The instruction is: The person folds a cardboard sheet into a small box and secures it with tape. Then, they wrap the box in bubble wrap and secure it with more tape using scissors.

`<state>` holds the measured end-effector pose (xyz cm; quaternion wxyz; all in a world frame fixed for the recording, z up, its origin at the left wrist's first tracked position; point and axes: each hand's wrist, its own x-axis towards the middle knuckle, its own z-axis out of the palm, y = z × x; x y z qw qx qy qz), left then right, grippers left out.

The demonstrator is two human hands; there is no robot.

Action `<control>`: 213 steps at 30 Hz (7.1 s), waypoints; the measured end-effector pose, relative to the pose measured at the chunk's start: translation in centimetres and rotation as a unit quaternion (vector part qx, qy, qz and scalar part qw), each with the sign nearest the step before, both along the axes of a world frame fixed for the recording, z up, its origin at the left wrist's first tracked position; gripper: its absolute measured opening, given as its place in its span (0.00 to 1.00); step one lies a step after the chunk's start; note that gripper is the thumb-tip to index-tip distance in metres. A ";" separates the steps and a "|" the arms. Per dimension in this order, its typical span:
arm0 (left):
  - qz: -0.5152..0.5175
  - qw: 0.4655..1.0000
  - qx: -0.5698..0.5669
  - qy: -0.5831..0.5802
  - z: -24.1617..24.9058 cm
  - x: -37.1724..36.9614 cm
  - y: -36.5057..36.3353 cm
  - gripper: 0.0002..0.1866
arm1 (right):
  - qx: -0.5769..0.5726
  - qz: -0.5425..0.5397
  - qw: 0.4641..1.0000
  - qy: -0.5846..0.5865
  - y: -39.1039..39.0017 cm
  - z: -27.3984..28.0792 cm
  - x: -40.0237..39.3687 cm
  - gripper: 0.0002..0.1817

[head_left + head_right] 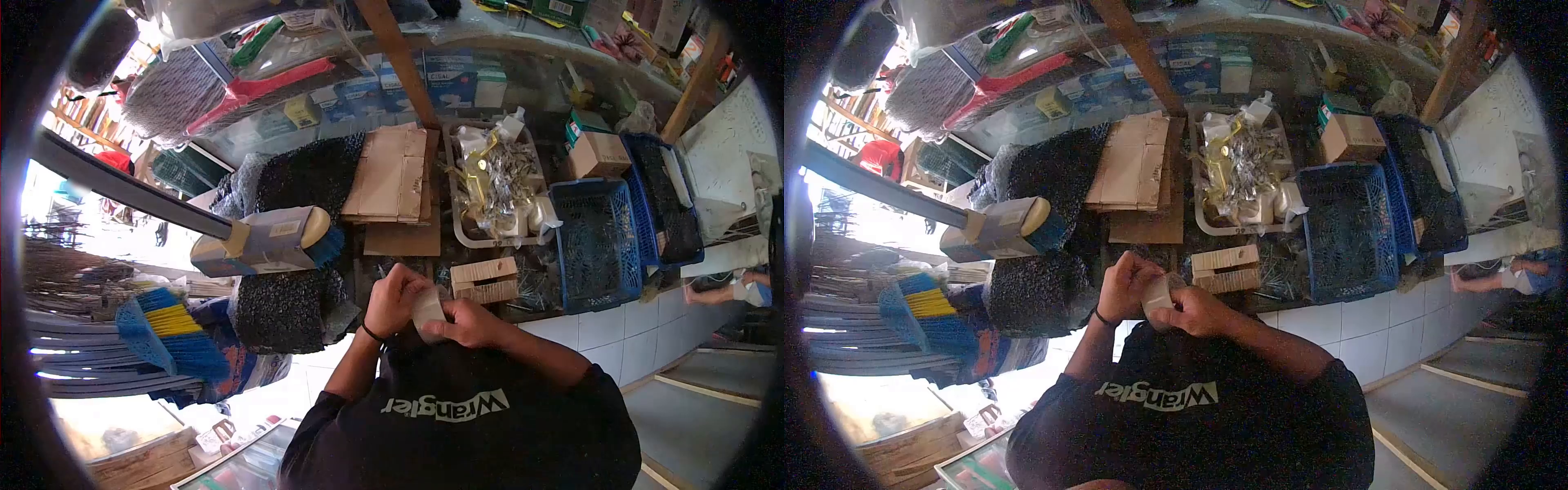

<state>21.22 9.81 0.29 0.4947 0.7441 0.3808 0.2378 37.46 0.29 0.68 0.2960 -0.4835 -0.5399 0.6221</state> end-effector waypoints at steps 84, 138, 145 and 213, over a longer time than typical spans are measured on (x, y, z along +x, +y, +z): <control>0.059 0.994 -0.072 -0.057 2.3 -8.2 -2.5 0.06 | 0.060 -0.088 0.991 -0.083 7.5 -4.4 -2.8 0.11; -0.310 0.945 0.101 -0.029 7.8 11.0 -6.8 0.06 | -0.030 -0.315 0.922 0.225 -6.4 -0.8 11.3 0.26; -0.361 0.926 0.108 -0.027 8.3 12.1 -7.4 0.10 | -0.008 -0.319 0.909 0.269 -7.0 0.8 12.1 0.20; -0.388 0.908 0.062 -0.144 6.4 3.2 2.3 0.06 | 0.059 -0.340 0.933 0.103 -4.3 5.8 7.6 0.32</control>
